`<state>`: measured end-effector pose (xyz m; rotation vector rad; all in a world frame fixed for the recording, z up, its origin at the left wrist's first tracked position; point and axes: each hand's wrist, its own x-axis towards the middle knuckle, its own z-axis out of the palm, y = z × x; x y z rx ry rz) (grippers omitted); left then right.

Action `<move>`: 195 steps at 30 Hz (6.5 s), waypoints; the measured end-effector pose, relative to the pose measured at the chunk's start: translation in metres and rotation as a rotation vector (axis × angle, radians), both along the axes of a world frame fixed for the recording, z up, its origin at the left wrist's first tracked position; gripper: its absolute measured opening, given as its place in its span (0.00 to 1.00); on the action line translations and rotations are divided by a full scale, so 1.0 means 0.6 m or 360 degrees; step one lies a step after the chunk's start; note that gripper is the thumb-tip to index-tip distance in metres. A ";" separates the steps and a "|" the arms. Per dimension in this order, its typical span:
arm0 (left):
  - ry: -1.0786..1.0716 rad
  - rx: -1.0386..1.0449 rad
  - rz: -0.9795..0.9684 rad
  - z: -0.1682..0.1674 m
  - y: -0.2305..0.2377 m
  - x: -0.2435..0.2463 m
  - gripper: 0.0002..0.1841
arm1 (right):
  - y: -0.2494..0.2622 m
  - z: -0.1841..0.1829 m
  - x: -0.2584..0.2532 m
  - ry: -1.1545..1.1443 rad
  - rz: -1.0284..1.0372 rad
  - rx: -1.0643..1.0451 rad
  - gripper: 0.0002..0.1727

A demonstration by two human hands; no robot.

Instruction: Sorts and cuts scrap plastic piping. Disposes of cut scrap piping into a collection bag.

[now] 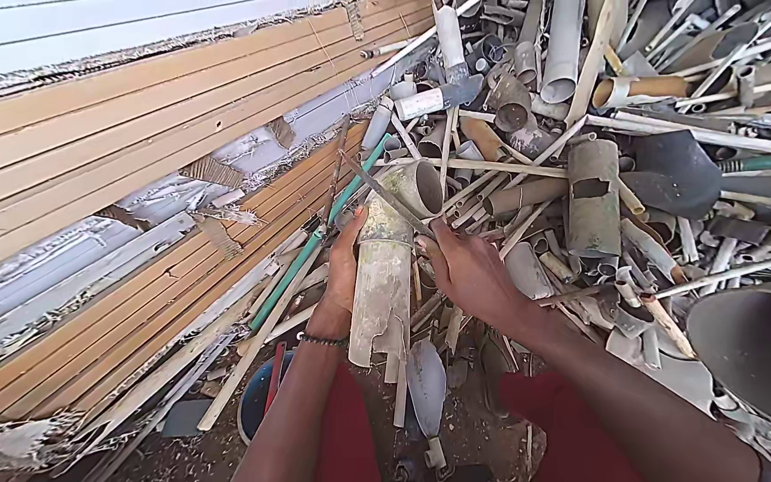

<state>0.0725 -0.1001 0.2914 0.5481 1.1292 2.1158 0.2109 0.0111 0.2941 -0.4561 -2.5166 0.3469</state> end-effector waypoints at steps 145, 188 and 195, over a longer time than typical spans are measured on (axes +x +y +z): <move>0.0123 -0.0759 0.0165 -0.048 -0.008 -0.033 0.28 | -0.157 0.013 0.036 -0.0980 0.0070 -0.0128 0.25; -0.0233 -0.0222 0.0221 -0.053 0.006 -0.063 0.06 | -0.124 0.044 0.080 -0.0581 0.0268 -0.0351 0.22; -0.0118 -0.0316 0.0164 -0.055 0.007 -0.072 0.08 | -0.119 0.032 0.086 -0.0480 0.0043 -0.0206 0.29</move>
